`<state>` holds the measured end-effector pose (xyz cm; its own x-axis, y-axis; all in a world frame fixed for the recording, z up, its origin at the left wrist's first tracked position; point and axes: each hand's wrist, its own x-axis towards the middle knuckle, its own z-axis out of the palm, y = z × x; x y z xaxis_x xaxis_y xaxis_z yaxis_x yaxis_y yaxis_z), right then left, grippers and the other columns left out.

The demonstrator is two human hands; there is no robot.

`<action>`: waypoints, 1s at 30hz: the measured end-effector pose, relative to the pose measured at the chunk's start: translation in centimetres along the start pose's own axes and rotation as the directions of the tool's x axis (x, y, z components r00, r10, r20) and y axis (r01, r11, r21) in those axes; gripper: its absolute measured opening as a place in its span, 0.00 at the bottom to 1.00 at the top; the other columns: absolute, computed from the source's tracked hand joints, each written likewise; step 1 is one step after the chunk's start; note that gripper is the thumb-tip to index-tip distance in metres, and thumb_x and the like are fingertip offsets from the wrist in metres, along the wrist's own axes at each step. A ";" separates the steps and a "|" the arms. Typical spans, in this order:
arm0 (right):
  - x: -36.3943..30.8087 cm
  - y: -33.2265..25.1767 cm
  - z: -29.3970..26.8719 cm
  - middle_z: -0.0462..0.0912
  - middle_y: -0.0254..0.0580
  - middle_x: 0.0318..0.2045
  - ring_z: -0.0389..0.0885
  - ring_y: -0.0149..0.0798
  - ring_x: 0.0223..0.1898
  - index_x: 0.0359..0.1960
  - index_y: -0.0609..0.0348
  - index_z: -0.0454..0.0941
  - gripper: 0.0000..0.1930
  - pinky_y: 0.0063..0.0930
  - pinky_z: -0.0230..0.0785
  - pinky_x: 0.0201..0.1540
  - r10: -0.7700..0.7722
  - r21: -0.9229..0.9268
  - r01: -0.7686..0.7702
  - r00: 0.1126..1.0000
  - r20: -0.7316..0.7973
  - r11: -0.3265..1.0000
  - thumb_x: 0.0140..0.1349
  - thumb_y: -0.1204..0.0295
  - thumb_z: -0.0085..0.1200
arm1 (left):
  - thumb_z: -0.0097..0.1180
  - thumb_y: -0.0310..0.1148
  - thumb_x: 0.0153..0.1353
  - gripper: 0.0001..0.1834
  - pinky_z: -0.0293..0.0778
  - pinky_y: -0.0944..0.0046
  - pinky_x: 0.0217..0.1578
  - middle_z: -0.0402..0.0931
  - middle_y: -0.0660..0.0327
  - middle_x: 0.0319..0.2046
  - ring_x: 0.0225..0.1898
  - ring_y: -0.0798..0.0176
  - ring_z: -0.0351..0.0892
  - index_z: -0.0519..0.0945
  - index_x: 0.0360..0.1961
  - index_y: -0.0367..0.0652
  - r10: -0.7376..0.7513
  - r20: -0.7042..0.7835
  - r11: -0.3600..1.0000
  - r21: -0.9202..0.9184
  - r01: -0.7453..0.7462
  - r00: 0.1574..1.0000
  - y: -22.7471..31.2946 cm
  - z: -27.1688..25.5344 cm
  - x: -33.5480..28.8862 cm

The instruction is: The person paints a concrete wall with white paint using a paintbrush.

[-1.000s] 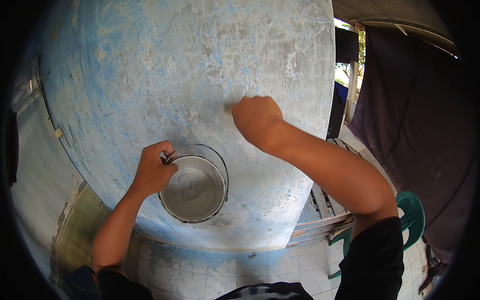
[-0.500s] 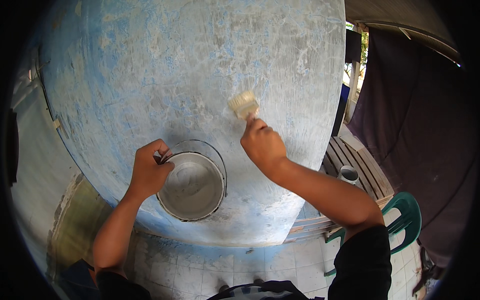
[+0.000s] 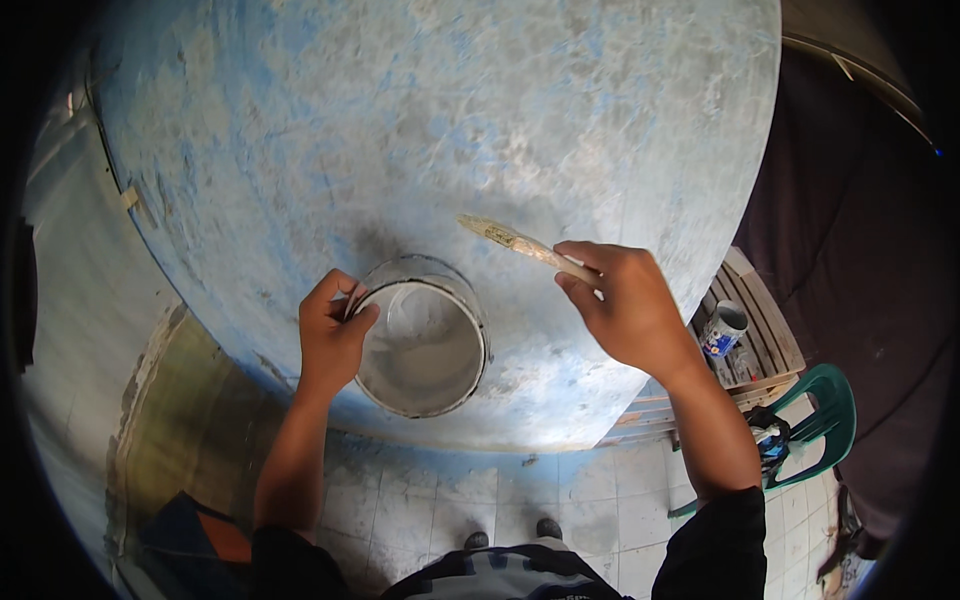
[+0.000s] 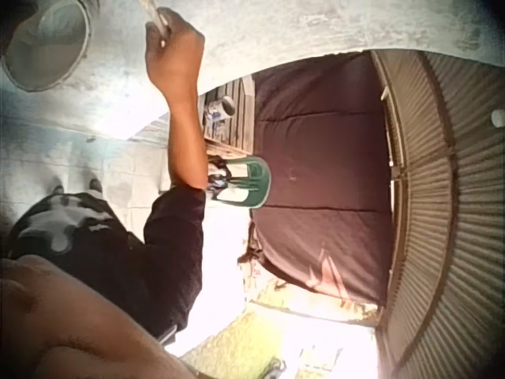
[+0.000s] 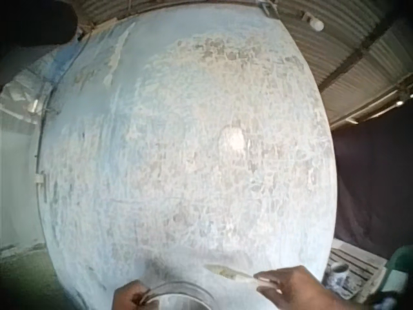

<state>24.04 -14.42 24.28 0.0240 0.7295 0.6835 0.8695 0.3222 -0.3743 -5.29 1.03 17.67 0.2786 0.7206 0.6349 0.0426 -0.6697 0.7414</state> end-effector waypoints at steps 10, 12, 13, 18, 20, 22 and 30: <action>-4.2 -10.5 0.7 0.88 0.46 0.30 0.84 0.29 0.26 0.42 0.65 0.85 0.11 0.21 0.71 0.27 0.028 0.147 -0.060 0.977 0.212 0.987 0.56 0.82 0.67 | 0.60 0.14 0.56 0.10 0.60 0.74 0.26 0.69 0.68 0.23 0.24 0.80 0.65 0.73 0.32 0.37 0.143 -0.151 0.980 0.159 -0.119 0.978 -5.1 -5.5 -5.7; -5.2 -11.2 2.9 0.89 0.51 0.33 0.90 0.39 0.30 0.42 0.64 0.85 0.12 0.27 0.78 0.31 0.054 0.123 -0.091 0.959 0.278 0.988 0.55 0.82 0.67 | 0.60 0.12 0.55 0.10 0.60 0.74 0.26 0.68 0.68 0.24 0.24 0.79 0.65 0.73 0.31 0.37 0.162 -0.183 0.970 0.211 -0.122 0.970 -5.6 -6.1 -6.8; -5.7 -11.4 5.0 0.89 0.52 0.33 0.90 0.46 0.30 0.42 0.64 0.85 0.12 0.32 0.79 0.32 0.049 0.132 -0.091 0.956 0.289 0.987 0.55 0.81 0.67 | 0.60 0.12 0.55 0.10 0.60 0.74 0.26 0.68 0.68 0.24 0.24 0.79 0.65 0.73 0.31 0.37 0.150 -0.194 0.971 0.215 -0.107 0.970 -6.2 -6.5 -7.7; -8.3 -12.3 14.0 0.85 0.45 0.31 0.86 0.52 0.31 0.45 0.53 0.84 0.11 0.44 0.77 0.33 0.055 -0.087 -0.022 0.917 0.394 0.996 0.61 0.72 0.64 | 0.58 0.13 0.52 0.08 0.65 0.65 0.26 0.71 0.59 0.27 0.24 0.65 0.68 0.77 0.32 0.34 0.129 -0.372 0.979 0.193 -0.060 0.919 -9.2 -6.1 -10.5; -9.3 -12.0 17.1 0.85 0.45 0.31 0.86 0.52 0.30 0.45 0.53 0.82 0.10 0.44 0.77 0.33 0.110 -0.158 -0.047 0.899 0.423 0.986 0.63 0.69 0.61 | 0.58 0.13 0.53 0.08 0.66 0.65 0.26 0.72 0.58 0.28 0.25 0.63 0.70 0.78 0.33 0.34 0.160 -0.373 0.969 0.234 -0.074 0.914 -10.1 -5.3 -11.3; -10.3 -11.8 19.8 0.84 0.45 0.32 0.87 0.51 0.32 0.45 0.53 0.81 0.10 0.45 0.78 0.32 0.173 -0.215 -0.083 0.880 0.443 0.973 0.63 0.70 0.61 | 0.59 0.13 0.53 0.08 0.68 0.64 0.27 0.72 0.57 0.28 0.26 0.62 0.73 0.79 0.34 0.34 0.193 -0.377 0.955 0.283 -0.086 0.906 -10.9 -5.2 -12.2; -12.2 -10.4 24.4 0.84 0.47 0.33 0.87 0.50 0.34 0.47 0.54 0.79 0.10 0.45 0.78 0.33 0.277 -0.257 -0.181 0.868 0.412 0.949 0.65 0.71 0.56 | 0.63 0.16 0.58 0.09 0.83 0.56 0.49 0.76 0.55 0.36 0.38 0.55 0.82 0.83 0.40 0.33 0.327 -0.397 0.913 0.366 -0.180 0.858 -12.9 -4.2 -13.9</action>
<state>2.66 -11.93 4.58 0.0581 0.9712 0.2312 0.9480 0.0189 -0.3177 -13.72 0.41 0.22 -0.1276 0.4699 0.8735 0.3398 -0.8067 0.4836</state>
